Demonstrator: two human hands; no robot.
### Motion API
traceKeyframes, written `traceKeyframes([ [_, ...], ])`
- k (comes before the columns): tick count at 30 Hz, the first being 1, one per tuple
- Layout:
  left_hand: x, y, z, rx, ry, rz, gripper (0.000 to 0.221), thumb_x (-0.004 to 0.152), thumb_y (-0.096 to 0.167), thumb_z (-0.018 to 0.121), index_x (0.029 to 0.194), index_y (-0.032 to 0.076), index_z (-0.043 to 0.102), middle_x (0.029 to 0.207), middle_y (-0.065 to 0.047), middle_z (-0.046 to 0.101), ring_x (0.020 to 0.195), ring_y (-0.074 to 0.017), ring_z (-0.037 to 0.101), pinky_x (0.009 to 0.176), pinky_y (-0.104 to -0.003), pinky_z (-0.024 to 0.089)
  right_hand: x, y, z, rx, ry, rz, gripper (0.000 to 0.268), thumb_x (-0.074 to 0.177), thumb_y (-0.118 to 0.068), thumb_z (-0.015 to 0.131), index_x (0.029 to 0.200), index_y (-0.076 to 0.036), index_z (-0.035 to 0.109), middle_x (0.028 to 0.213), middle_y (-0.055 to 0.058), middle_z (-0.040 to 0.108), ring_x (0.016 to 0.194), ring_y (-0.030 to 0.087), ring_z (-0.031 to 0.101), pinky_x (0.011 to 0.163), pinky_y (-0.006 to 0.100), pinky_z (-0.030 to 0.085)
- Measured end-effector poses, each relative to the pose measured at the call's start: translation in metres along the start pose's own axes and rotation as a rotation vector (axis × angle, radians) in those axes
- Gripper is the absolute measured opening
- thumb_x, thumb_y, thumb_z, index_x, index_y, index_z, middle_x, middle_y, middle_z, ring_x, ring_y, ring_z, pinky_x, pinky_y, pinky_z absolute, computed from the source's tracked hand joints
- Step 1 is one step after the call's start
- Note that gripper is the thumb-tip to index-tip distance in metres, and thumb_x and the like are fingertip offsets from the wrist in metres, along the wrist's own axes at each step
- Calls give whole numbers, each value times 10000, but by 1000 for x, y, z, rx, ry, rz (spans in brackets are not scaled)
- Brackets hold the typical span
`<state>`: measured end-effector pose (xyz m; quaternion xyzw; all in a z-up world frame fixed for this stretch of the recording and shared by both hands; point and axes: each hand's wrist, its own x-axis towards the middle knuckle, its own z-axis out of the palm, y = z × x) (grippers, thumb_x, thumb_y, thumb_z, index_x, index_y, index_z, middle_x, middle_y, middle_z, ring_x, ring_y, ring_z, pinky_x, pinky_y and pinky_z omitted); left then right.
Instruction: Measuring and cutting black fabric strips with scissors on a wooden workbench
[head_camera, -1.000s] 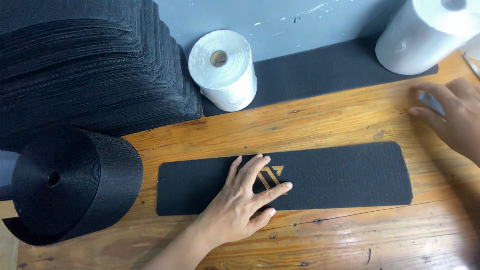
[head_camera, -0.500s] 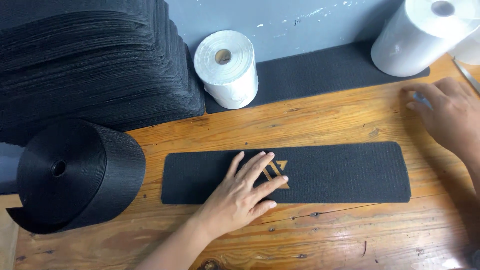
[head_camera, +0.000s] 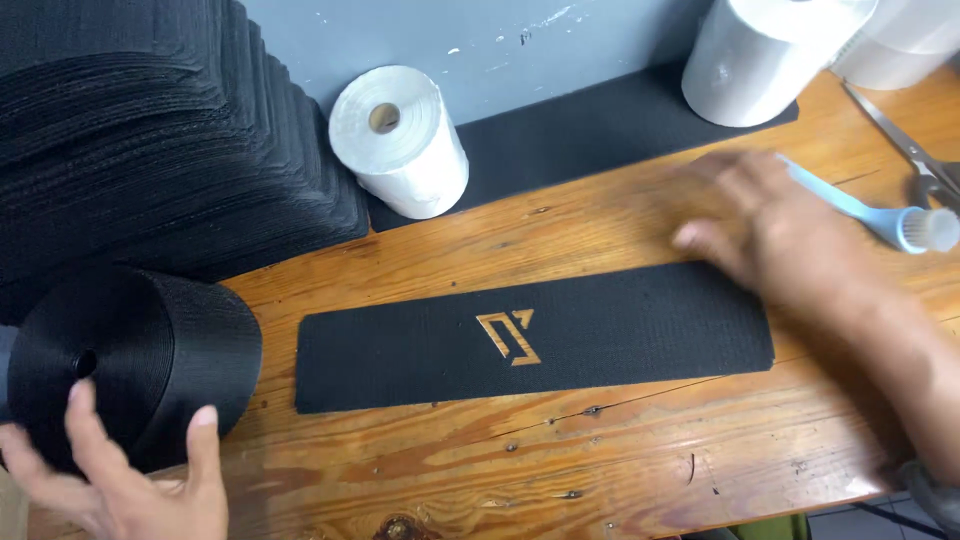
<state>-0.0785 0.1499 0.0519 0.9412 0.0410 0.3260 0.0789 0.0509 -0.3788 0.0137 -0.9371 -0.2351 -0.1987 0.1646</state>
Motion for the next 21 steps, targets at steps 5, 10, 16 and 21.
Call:
traceKeyframes([
  [5,-26,-36,6,256,-18,-43,806,930,241,852,1590,-97,536,1480,-484,388,1299,-664,408,1027,-762,390,-12,-38,33,-23,-382,-229,847,904,-702,470,1615,-264,334,1548,150,418,1354,353,463,1091,477,384],
  [10,-27,-43,-9,473,-4,-12,755,964,299,965,1641,47,747,1245,-246,603,982,-463,630,888,-588,497,-12,-35,39,-32,-289,-231,820,904,-655,526,1586,-217,407,1471,130,502,1278,332,530,1101,451,419],
  [16,-8,23,6,-105,-107,-106,589,915,52,872,1473,69,684,1348,-207,521,672,-189,568,727,-341,511,-11,-35,39,-7,-265,-207,763,922,-620,544,1560,-212,448,1367,104,564,1150,323,584,1017,436,465],
  [21,19,69,-11,-392,-541,166,484,978,172,523,1460,120,539,1624,-247,286,1170,-279,689,1114,-393,437,-12,-25,41,-1,-247,-207,748,896,-576,623,1528,-195,501,1232,104,612,1045,332,608,959,438,503],
])
